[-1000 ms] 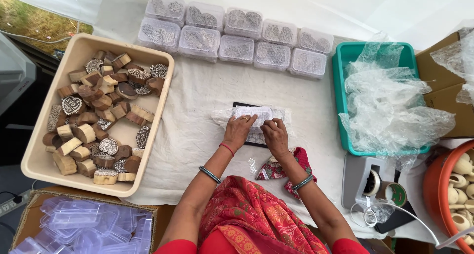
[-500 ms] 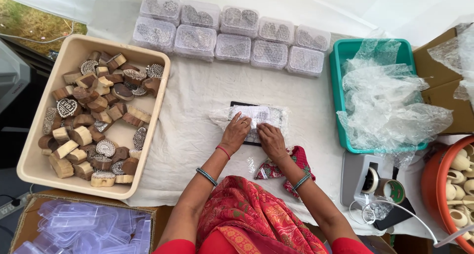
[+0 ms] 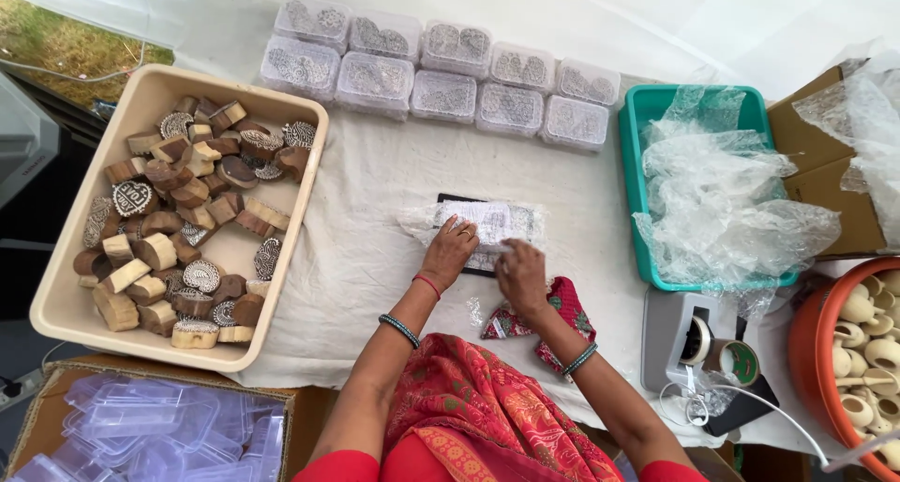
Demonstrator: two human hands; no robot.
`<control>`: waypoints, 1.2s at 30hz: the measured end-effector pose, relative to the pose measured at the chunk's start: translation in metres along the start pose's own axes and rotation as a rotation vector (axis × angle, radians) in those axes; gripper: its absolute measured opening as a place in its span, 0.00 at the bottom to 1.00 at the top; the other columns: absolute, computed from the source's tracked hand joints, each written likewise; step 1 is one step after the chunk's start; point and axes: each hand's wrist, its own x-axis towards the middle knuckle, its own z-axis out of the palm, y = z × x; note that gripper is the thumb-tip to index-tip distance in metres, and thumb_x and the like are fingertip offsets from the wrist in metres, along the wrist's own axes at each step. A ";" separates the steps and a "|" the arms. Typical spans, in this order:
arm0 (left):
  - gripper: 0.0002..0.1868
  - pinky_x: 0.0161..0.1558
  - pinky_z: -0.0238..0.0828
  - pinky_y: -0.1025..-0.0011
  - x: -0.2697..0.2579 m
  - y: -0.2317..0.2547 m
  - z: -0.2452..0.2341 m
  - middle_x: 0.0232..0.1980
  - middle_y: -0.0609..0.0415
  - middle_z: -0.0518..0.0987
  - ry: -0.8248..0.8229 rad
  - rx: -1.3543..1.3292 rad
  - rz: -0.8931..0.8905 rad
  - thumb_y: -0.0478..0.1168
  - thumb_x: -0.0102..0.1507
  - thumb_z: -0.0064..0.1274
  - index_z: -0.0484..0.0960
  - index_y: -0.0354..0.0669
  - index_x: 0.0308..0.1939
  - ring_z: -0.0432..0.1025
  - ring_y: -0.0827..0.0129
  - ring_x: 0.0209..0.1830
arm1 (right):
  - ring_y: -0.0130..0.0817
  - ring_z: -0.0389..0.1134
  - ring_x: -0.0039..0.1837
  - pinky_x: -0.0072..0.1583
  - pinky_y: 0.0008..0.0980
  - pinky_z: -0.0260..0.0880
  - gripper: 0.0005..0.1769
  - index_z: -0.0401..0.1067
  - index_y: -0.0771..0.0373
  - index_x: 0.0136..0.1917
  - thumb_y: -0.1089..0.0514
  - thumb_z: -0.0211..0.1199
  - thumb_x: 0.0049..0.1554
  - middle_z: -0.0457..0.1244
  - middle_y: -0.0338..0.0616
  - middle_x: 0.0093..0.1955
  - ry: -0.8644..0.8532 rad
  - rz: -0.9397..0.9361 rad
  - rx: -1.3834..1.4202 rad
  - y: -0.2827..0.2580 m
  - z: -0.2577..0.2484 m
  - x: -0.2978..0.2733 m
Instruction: The person cleans several wooden block stamps with a cloth, places two of them into a plastic container, and then wraps the container in bubble wrap.
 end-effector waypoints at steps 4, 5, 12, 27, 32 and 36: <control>0.11 0.75 0.54 0.59 -0.003 0.002 0.001 0.66 0.53 0.77 0.031 -0.006 -0.007 0.36 0.63 0.50 0.81 0.45 0.49 0.67 0.66 0.71 | 0.36 0.58 0.77 0.74 0.40 0.58 0.17 0.73 0.59 0.62 0.53 0.66 0.61 0.62 0.39 0.73 0.139 0.267 0.331 -0.002 -0.026 0.023; 0.11 0.75 0.54 0.59 -0.004 0.002 0.002 0.66 0.53 0.77 0.033 -0.003 -0.003 0.36 0.63 0.50 0.81 0.45 0.49 0.67 0.66 0.71 | 0.36 0.58 0.77 0.74 0.40 0.58 0.17 0.73 0.59 0.62 0.53 0.66 0.61 0.62 0.39 0.73 0.143 0.269 0.331 0.000 -0.024 0.029; 0.16 0.71 0.54 0.48 -0.046 -0.069 0.017 0.64 0.52 0.78 0.137 -0.192 -0.153 0.34 0.63 0.48 0.83 0.45 0.54 0.68 0.62 0.67 | 0.42 0.44 0.84 0.75 0.45 0.51 0.33 0.57 0.57 0.79 0.45 0.54 0.64 0.47 0.42 0.84 0.046 -0.003 0.148 0.015 0.016 0.047; 0.18 0.73 0.60 0.62 -0.058 0.017 -0.012 0.66 0.48 0.77 0.120 -0.337 -0.156 0.35 0.67 0.47 0.78 0.37 0.62 0.68 0.60 0.70 | 0.41 0.41 0.85 0.74 0.43 0.55 0.33 0.57 0.55 0.80 0.45 0.54 0.64 0.46 0.40 0.85 0.027 0.035 0.220 0.017 0.021 0.045; 0.25 0.72 0.55 0.58 -0.042 0.020 -0.023 0.69 0.48 0.74 0.104 -0.205 -0.180 0.40 0.66 0.48 0.74 0.35 0.66 0.63 0.60 0.71 | 0.41 0.42 0.85 0.74 0.42 0.56 0.33 0.57 0.55 0.80 0.45 0.55 0.65 0.46 0.40 0.85 0.025 0.018 0.234 0.017 0.022 0.047; 0.24 0.64 0.58 0.55 -0.029 0.016 -0.026 0.64 0.50 0.76 -0.032 -0.160 -0.291 0.47 0.66 0.47 0.77 0.38 0.63 0.62 0.59 0.68 | 0.41 0.41 0.86 0.75 0.42 0.55 0.33 0.58 0.55 0.79 0.45 0.54 0.65 0.46 0.40 0.85 0.038 0.020 0.239 0.016 0.021 0.044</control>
